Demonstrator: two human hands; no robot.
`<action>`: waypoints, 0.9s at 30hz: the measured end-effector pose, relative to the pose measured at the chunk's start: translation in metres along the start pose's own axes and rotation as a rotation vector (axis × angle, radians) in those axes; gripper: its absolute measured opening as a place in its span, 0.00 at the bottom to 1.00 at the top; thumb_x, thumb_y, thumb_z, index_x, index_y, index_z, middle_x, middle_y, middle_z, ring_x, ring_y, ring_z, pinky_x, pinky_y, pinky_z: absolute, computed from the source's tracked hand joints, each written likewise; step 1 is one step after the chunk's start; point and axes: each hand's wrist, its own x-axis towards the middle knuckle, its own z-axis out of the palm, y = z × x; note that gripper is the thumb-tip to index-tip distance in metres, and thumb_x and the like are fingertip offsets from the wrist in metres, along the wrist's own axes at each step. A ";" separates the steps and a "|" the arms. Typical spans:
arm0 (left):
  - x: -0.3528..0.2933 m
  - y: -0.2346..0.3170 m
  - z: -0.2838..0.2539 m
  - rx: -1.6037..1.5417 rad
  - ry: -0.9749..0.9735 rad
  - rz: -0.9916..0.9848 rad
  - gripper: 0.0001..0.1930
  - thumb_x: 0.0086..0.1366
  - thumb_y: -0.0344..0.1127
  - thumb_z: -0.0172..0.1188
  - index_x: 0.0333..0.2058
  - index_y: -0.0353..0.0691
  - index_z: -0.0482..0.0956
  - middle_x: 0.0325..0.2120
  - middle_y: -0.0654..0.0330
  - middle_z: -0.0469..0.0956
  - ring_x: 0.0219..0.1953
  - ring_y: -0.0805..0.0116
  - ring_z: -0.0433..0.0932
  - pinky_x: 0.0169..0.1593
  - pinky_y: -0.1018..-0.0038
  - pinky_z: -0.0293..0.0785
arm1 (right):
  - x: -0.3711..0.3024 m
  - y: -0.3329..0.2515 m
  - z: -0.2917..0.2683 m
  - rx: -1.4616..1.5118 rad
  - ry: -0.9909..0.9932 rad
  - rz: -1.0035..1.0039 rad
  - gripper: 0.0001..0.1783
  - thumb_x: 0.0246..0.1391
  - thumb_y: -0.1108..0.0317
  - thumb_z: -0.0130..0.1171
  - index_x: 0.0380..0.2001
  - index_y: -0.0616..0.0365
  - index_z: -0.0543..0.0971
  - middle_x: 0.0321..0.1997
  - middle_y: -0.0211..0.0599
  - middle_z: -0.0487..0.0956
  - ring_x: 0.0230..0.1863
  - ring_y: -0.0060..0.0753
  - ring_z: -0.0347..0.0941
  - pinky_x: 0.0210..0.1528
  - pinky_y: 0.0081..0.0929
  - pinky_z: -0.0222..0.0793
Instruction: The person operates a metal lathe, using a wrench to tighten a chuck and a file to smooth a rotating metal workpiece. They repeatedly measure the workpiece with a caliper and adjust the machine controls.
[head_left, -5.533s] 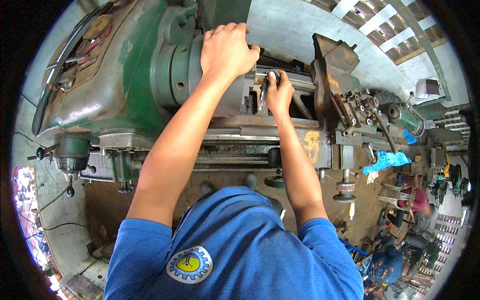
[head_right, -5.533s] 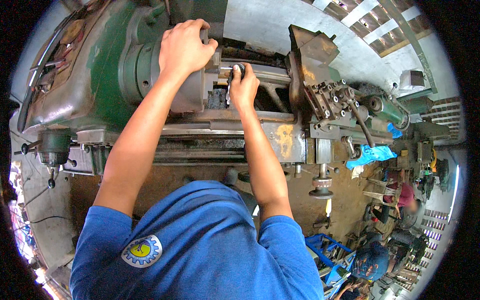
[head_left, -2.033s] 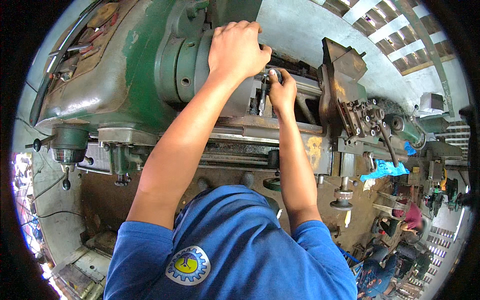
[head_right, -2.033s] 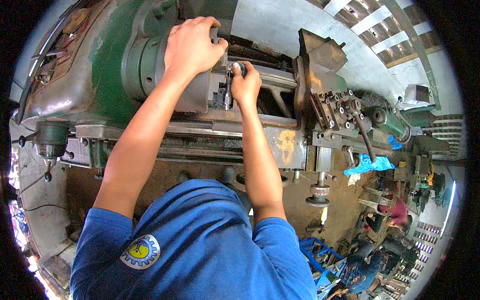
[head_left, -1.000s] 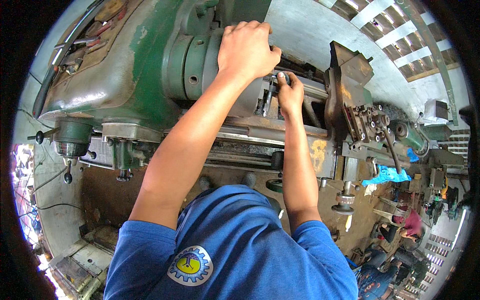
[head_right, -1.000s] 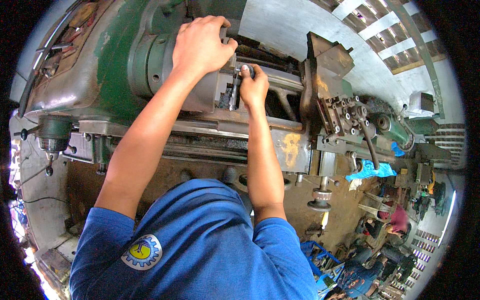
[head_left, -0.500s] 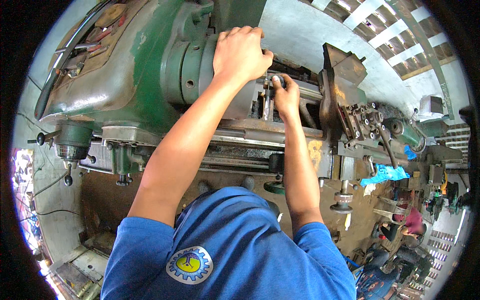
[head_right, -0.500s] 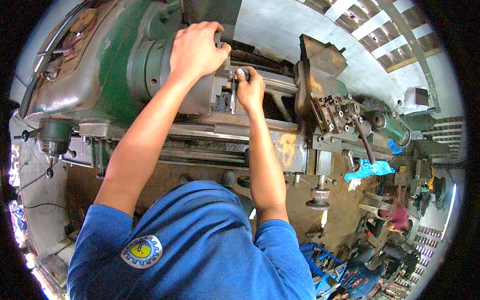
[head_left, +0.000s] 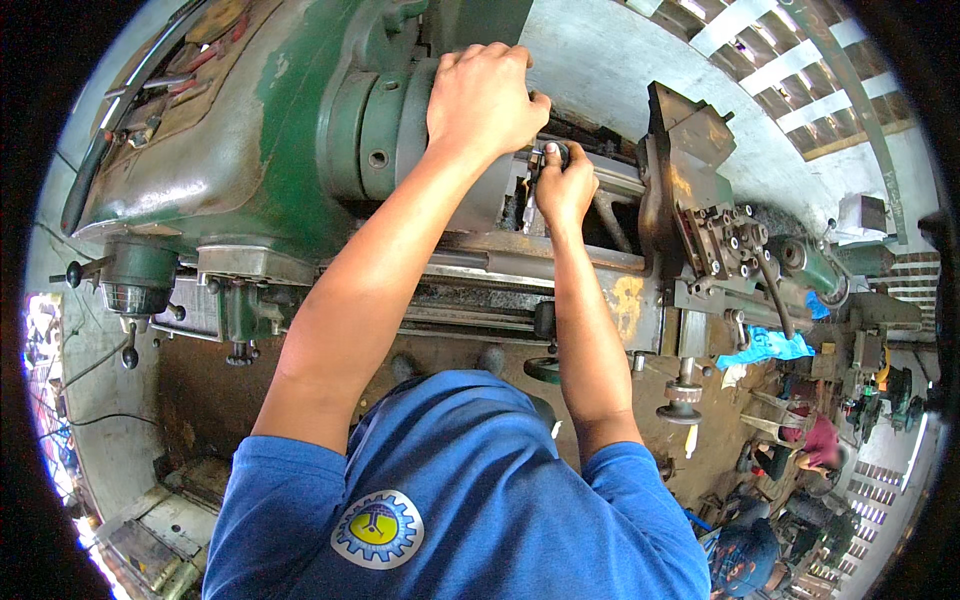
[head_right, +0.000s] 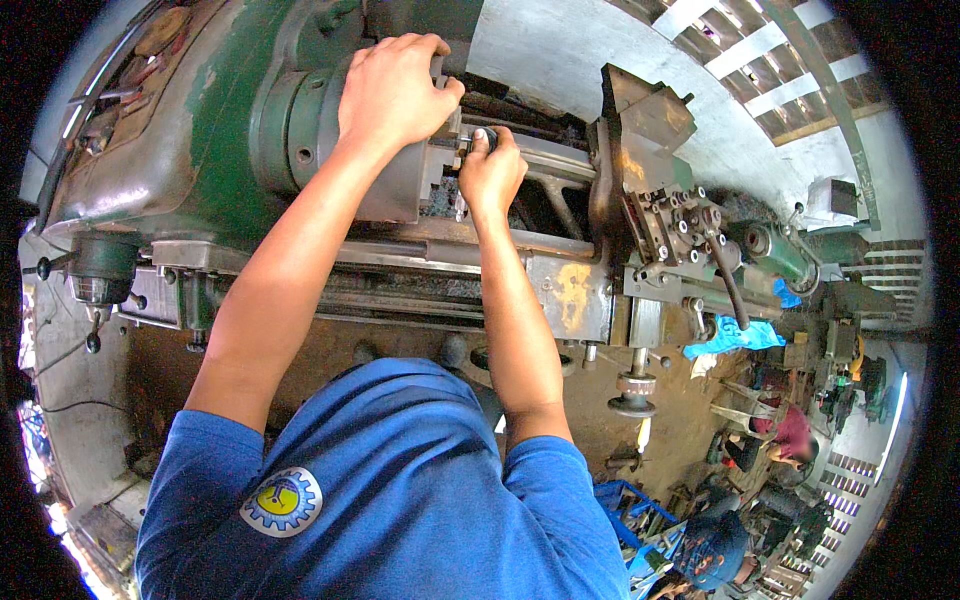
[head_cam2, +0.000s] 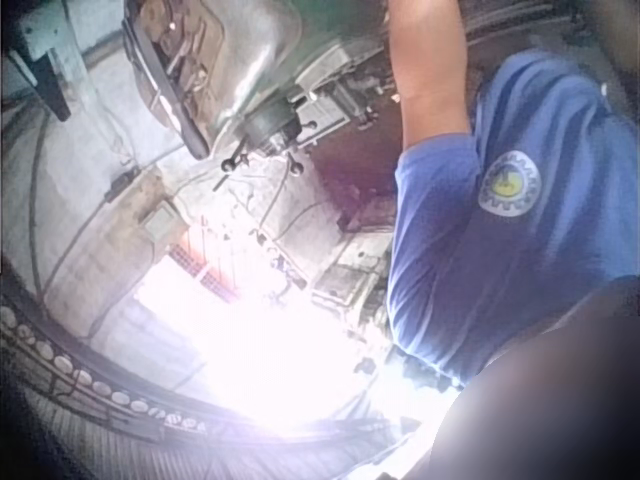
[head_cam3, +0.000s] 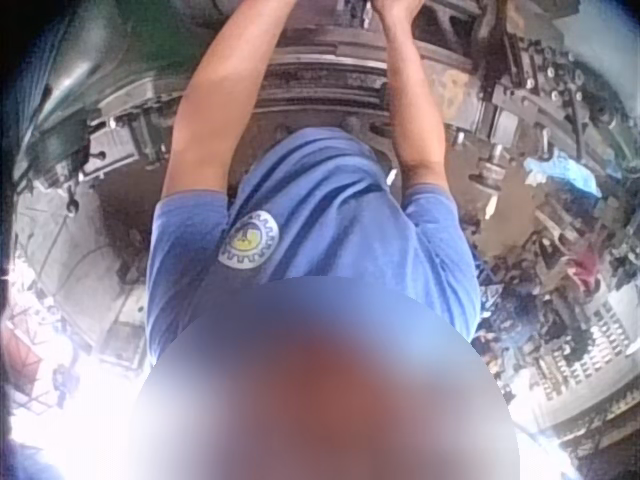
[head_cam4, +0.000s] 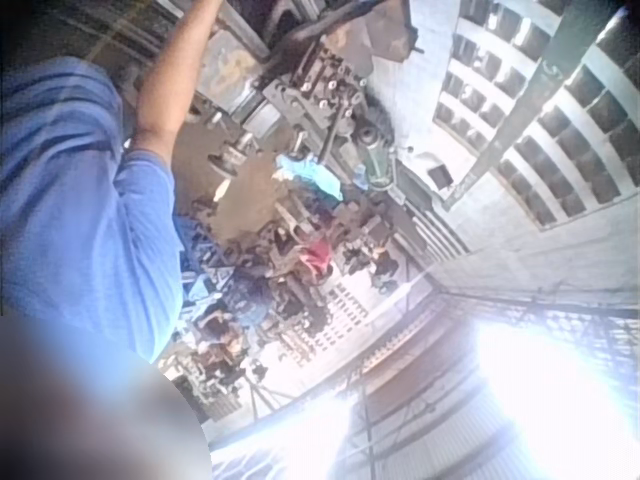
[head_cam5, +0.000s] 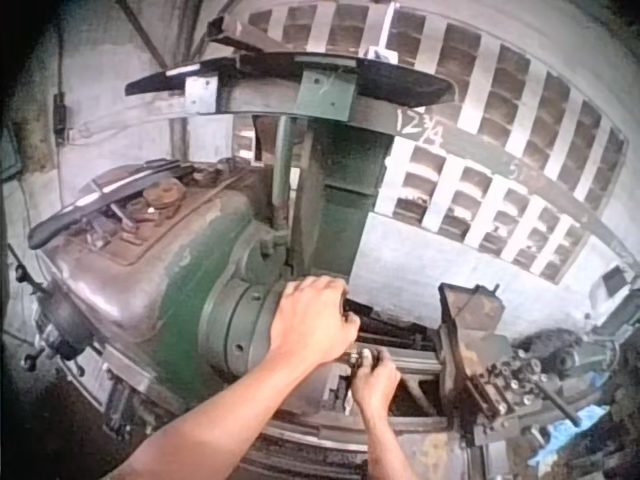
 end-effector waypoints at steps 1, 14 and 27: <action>0.000 0.000 -0.001 0.023 -0.036 -0.016 0.23 0.58 0.47 0.65 0.49 0.43 0.84 0.49 0.56 0.84 0.56 0.57 0.80 0.63 0.57 0.70 | -0.001 -0.002 -0.001 0.001 0.007 0.004 0.13 0.63 0.65 0.61 0.43 0.65 0.82 0.34 0.62 0.84 0.40 0.66 0.81 0.45 0.54 0.74; -0.001 0.001 0.001 0.039 0.009 0.006 0.23 0.57 0.46 0.65 0.50 0.43 0.84 0.48 0.55 0.84 0.55 0.56 0.80 0.63 0.57 0.71 | 0.012 -0.007 -0.007 -0.075 -0.086 0.011 0.18 0.61 0.63 0.63 0.44 0.68 0.82 0.39 0.66 0.83 0.45 0.67 0.81 0.50 0.53 0.74; -0.001 0.000 0.001 0.046 -0.020 -0.001 0.22 0.58 0.45 0.64 0.49 0.42 0.84 0.48 0.56 0.84 0.55 0.56 0.80 0.63 0.58 0.70 | -0.007 -0.010 0.007 -0.104 0.056 -0.182 0.12 0.61 0.68 0.60 0.41 0.69 0.82 0.35 0.66 0.82 0.41 0.67 0.81 0.46 0.52 0.75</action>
